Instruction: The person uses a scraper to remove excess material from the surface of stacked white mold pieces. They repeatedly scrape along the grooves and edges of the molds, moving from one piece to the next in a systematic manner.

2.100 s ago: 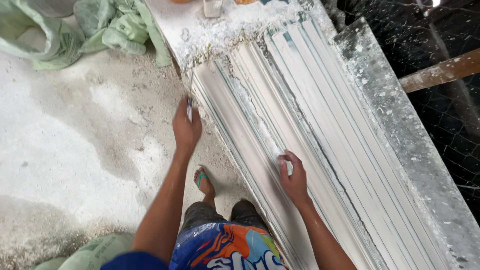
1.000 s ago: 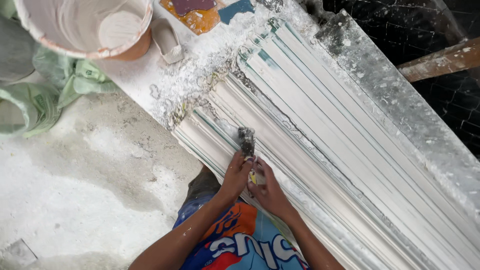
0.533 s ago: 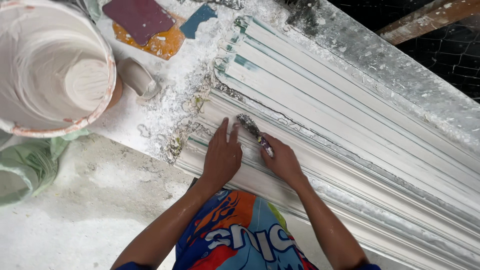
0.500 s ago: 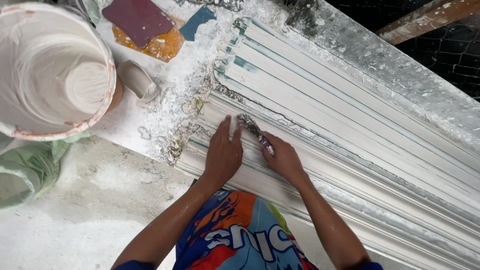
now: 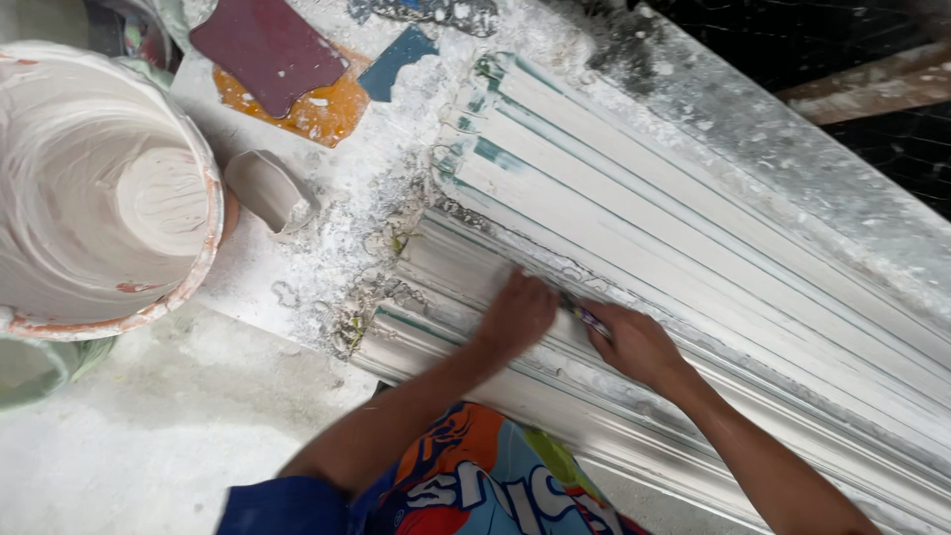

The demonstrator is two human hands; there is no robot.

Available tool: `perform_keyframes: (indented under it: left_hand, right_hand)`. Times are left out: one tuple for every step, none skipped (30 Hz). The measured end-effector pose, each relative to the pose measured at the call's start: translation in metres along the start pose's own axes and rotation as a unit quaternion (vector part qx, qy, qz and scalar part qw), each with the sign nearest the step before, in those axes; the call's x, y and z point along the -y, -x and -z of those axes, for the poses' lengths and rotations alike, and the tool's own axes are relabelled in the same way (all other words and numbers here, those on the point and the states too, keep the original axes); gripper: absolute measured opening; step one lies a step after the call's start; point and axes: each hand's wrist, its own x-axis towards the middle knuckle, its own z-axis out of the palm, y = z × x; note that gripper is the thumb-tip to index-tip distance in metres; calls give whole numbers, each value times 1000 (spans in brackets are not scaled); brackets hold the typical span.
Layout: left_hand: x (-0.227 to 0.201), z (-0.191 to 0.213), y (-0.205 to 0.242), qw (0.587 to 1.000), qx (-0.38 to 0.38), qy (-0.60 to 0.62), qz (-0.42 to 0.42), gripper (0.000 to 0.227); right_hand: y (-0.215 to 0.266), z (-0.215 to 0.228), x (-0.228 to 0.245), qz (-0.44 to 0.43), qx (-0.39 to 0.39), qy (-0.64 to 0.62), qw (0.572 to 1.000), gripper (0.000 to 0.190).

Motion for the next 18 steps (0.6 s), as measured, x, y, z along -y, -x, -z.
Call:
perform_keyframes:
  left_hand:
    - [31, 19, 10, 1000, 8, 3, 5, 9]
    - [60, 38, 19, 998, 37, -50, 25, 11]
    - [93, 55, 24, 992, 62, -106, 40, 13]
    - [115, 78, 29, 991, 67, -107, 42, 13]
    - [134, 98, 31, 985, 82, -134, 76, 15]
    - [153, 119, 34, 976, 97, -161, 110, 16]
    - [154, 119, 35, 977, 95, -157, 108, 16]
    - [156, 121, 37, 973, 91, -181, 111, 15]
    - [165, 126, 39, 967, 85, -211, 115, 14]
    - [149, 111, 33, 967, 81, -214, 116, 14]
    - [128, 95, 30, 971, 77, -185, 128, 16]
    - [107, 79, 27, 975, 73, -155, 140, 17]
    - [81, 81, 14, 976, 71, -151, 142, 17]
    - [55, 84, 0, 984, 38, -96, 144, 17]
    - [31, 88, -16, 989, 2, -43, 143, 17]
    - [16, 94, -16, 989, -3, -40, 144, 17]
    - [4, 101, -16, 990, -25, -5, 142, 25]
    - [-11, 106, -17, 989, -47, 30, 140, 33]
  right_hand:
    - [-17, 5, 27, 1, 9, -4, 1000, 46]
    - [-34, 10, 53, 36, -3, -31, 999, 46]
    - [-53, 17, 77, 72, -22, -58, 995, 46]
    - [-72, 10, 97, 74, -19, -61, 995, 46]
    - [-88, 5, 114, 104, -38, -68, 992, 47]
    - [-103, 0, 131, 134, -56, -74, 987, 48]
    - [-105, -1, 134, 130, -57, -72, 987, 48]
    - [-108, -2, 138, 135, -50, -68, 987, 48]
    - [-116, -1, 147, 147, -46, -64, 986, 48]
    - [-106, 5, 130, 149, -50, -61, 986, 48]
    - [-92, 9, 111, 129, -30, -84, 988, 50]
    - [-79, 13, 92, 109, -11, -107, 988, 53]
    - [-63, 17, 74, 106, -9, -102, 989, 53]
    - [-46, 21, 57, 105, -12, -183, 977, 51]
    - [-31, 28, 39, 105, -18, -262, 959, 50]
    - [-31, 9, 3, 103, -20, -257, 961, 50]
    - [-33, -8, -34, -21, 36, -416, 908, 36]
    - [-36, -25, -72, -143, 89, -557, 813, 23]
